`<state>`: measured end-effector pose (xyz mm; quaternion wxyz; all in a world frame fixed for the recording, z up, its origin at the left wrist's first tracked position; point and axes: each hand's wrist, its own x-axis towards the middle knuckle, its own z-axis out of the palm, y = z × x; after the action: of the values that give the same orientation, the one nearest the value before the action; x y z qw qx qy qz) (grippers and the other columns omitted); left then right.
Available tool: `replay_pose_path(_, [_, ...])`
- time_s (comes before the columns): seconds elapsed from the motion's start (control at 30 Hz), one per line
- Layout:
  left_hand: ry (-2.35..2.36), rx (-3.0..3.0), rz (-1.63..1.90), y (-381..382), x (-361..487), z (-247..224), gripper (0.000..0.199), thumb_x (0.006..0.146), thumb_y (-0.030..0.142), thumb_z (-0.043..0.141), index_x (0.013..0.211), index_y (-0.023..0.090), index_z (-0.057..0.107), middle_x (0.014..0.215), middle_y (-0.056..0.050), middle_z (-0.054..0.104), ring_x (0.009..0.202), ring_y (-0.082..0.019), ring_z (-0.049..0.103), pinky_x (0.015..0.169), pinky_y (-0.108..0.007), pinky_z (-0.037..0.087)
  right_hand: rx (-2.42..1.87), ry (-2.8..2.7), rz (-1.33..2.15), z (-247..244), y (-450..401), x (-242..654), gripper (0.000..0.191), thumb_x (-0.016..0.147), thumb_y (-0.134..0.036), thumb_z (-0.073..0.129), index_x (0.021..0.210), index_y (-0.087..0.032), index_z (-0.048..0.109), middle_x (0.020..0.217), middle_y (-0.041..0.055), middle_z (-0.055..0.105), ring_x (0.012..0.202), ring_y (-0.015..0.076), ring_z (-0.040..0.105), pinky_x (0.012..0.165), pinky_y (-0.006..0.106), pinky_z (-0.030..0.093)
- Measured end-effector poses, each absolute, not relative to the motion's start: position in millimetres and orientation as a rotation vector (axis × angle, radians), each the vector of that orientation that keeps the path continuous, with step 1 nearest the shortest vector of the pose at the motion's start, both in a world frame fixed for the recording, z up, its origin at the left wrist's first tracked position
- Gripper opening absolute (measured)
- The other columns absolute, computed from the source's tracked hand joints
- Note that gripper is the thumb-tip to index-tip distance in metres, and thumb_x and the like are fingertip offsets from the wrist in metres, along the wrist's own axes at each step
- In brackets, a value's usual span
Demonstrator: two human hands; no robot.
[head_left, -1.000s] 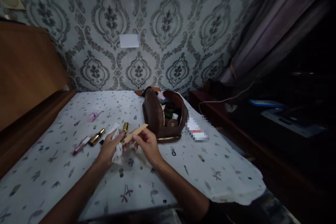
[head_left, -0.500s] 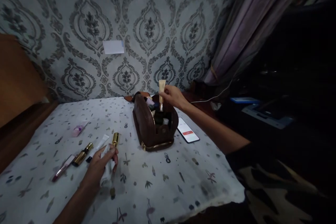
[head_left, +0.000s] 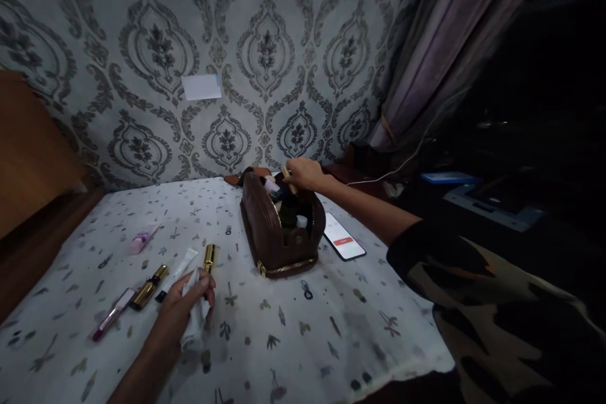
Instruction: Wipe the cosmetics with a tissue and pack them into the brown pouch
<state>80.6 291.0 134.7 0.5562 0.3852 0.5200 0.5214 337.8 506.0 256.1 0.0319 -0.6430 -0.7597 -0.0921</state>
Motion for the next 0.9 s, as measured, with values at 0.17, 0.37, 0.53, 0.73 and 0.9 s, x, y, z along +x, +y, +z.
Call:
replay_pose_path(0.17, [1.215,0.943,1.209,294,76,131,0.039,0.071,0.053,0.072,0.074,0.018,0.056,0.057,0.003,0.055,0.046,-0.01,0.048,0.045,-0.02,0.04,-1.949,-2.31,-0.258,254,509,346,0.039,0.087,-0.039,0.059,0.119,-0.017,0.066,0.121,0.0147,0.066,0.111,0.0284,0.061,0.082,0.032,0.047])
replay_pose_path(0.37, [1.239,0.963,1.147,299,69,125,0.043,0.067,0.055,0.076,0.074,0.017,0.058,0.057,0.002,0.057,0.045,-0.01,0.05,0.042,-0.019,0.038,-1.653,-2.342,-0.157,244,467,359,0.031,0.092,-0.032,0.051,0.114,-0.019,0.069,0.103,0.0082,0.072,0.095,0.0226,0.064,0.075,0.028,0.043])
replay_pose_path(0.53, [1.263,0.925,1.159,298,71,125,0.04,0.068,0.053,0.075,0.074,0.017,0.059,0.056,0.002,0.057,0.046,-0.011,0.051,0.044,-0.02,0.04,-1.449,-2.495,-0.074,219,398,377,0.022,0.093,-0.029,0.051,0.095,-0.018,0.07,0.091,0.0062,0.071,0.081,0.0183,0.065,0.068,0.026,0.041])
replay_pose_path(0.73, [1.33,0.928,1.137,296,72,127,0.039,0.065,0.053,0.077,0.073,0.018,0.061,0.058,0.0,0.059,0.05,-0.014,0.053,0.047,-0.022,0.042,-1.171,-2.453,0.104,181,349,399,0.019,0.095,-0.027,0.048,0.108,-0.021,0.062,0.097,0.007,0.069,0.064,0.0132,0.063,0.06,0.025,0.048])
replay_pose_path(0.9, [1.371,0.944,1.145,294,74,129,0.035,0.069,0.051,0.075,0.069,0.018,0.063,0.058,-0.002,0.058,0.054,-0.015,0.051,0.048,-0.022,0.04,-1.047,-2.331,0.02,148,339,403,0.019,0.097,-0.02,0.045,0.105,-0.024,0.063,0.106,0.0079,0.071,0.085,0.015,0.07,0.069,0.024,0.055])
